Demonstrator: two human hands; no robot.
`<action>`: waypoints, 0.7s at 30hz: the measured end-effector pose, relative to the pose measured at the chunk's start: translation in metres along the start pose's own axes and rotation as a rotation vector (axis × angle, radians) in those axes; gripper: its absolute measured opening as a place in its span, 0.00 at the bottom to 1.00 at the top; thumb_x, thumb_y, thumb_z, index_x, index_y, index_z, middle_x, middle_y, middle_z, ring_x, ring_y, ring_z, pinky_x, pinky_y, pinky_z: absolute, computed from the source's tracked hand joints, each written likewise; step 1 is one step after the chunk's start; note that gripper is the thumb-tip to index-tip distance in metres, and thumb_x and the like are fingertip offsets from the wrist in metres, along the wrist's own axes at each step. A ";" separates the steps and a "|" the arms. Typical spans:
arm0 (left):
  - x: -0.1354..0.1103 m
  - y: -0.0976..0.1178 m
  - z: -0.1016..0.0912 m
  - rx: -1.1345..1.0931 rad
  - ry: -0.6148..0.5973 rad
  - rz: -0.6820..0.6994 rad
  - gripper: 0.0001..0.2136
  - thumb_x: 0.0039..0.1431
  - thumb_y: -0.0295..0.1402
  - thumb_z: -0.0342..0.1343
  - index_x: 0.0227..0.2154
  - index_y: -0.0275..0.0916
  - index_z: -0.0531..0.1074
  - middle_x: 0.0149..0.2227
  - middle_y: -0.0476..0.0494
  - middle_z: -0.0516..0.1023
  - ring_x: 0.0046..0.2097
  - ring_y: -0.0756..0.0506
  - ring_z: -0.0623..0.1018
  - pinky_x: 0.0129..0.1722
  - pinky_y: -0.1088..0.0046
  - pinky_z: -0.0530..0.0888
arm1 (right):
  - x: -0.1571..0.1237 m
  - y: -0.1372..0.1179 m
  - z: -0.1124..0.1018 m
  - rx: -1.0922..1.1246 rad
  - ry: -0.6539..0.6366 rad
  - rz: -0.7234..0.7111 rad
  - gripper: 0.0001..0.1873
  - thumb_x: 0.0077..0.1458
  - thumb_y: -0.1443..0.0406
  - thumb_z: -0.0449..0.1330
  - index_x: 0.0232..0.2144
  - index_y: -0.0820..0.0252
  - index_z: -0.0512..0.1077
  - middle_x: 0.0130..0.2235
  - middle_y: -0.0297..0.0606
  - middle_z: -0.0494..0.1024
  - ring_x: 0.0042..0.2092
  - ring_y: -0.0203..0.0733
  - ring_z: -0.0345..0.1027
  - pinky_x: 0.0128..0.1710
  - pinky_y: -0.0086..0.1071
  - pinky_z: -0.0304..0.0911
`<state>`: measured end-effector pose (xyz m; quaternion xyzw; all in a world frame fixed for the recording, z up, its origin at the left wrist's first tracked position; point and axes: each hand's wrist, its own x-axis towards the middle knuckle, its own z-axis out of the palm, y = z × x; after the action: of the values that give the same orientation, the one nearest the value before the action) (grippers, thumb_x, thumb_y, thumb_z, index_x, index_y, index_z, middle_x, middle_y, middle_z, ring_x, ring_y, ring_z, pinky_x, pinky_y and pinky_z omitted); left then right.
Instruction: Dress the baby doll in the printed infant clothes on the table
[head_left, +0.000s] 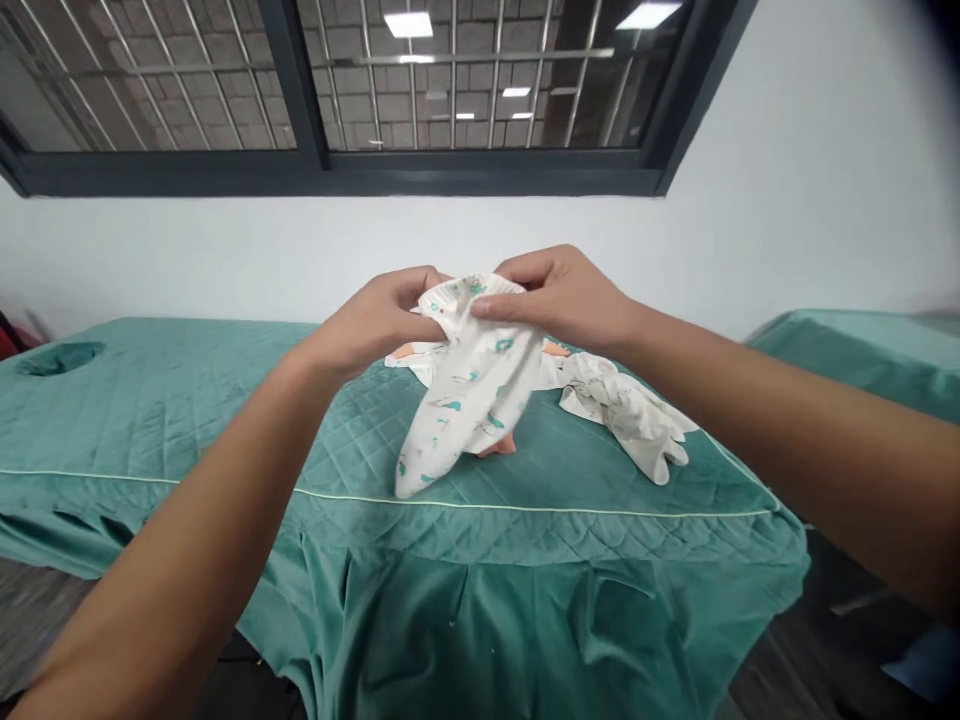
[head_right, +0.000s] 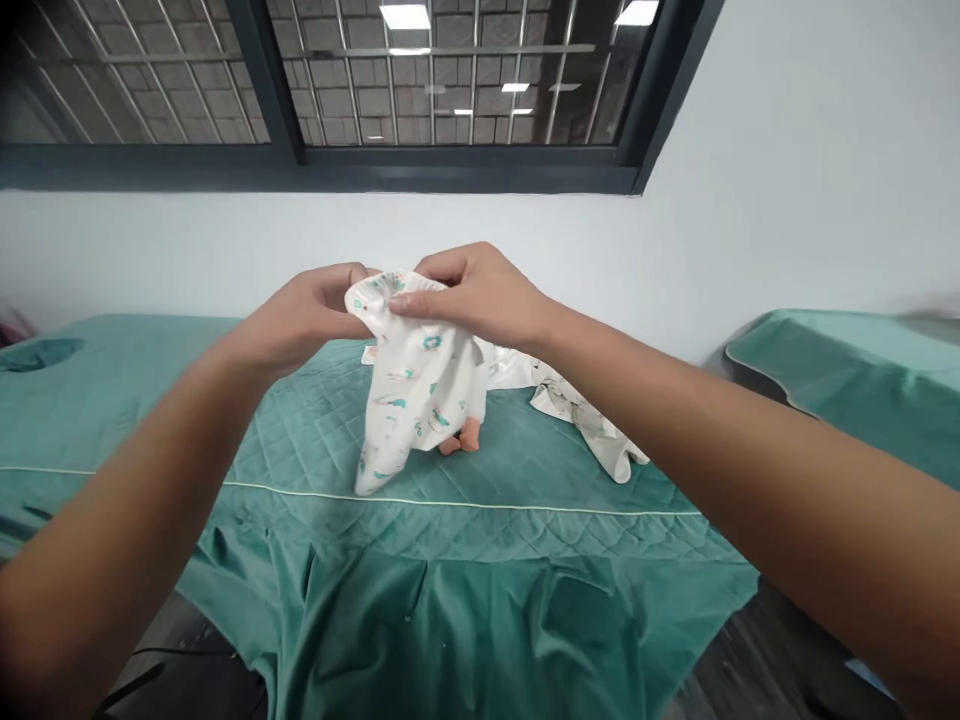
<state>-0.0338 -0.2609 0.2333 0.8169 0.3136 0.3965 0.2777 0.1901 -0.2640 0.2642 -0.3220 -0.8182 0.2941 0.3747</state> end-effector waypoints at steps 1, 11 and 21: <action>-0.001 -0.004 -0.002 0.019 -0.031 -0.037 0.10 0.52 0.39 0.61 0.32 0.39 0.71 0.35 0.46 0.76 0.40 0.45 0.76 0.39 0.68 0.71 | -0.003 0.004 -0.004 -0.004 0.022 0.018 0.16 0.48 0.53 0.70 0.24 0.59 0.76 0.24 0.32 0.71 0.28 0.35 0.65 0.25 0.30 0.56; 0.017 -0.093 -0.004 0.675 0.423 -0.470 0.13 0.56 0.46 0.58 0.30 0.40 0.69 0.29 0.45 0.72 0.36 0.42 0.73 0.36 0.67 0.67 | 0.008 0.082 0.006 -0.489 -0.040 0.342 0.16 0.54 0.51 0.63 0.27 0.56 0.75 0.31 0.38 0.78 0.34 0.45 0.72 0.34 0.37 0.63; -0.018 -0.191 0.097 0.388 0.381 -0.354 0.16 0.58 0.27 0.52 0.50 0.38 0.67 0.54 0.35 0.70 0.59 0.39 0.70 0.60 0.59 0.68 | 0.059 0.212 0.089 -0.445 0.093 0.139 0.24 0.57 0.59 0.55 0.56 0.56 0.68 0.60 0.44 0.71 0.62 0.52 0.63 0.63 0.42 0.58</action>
<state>-0.0185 -0.1702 0.0390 0.6986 0.5668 0.4206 0.1177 0.1530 -0.1097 0.0873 -0.4651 -0.8207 0.1165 0.3108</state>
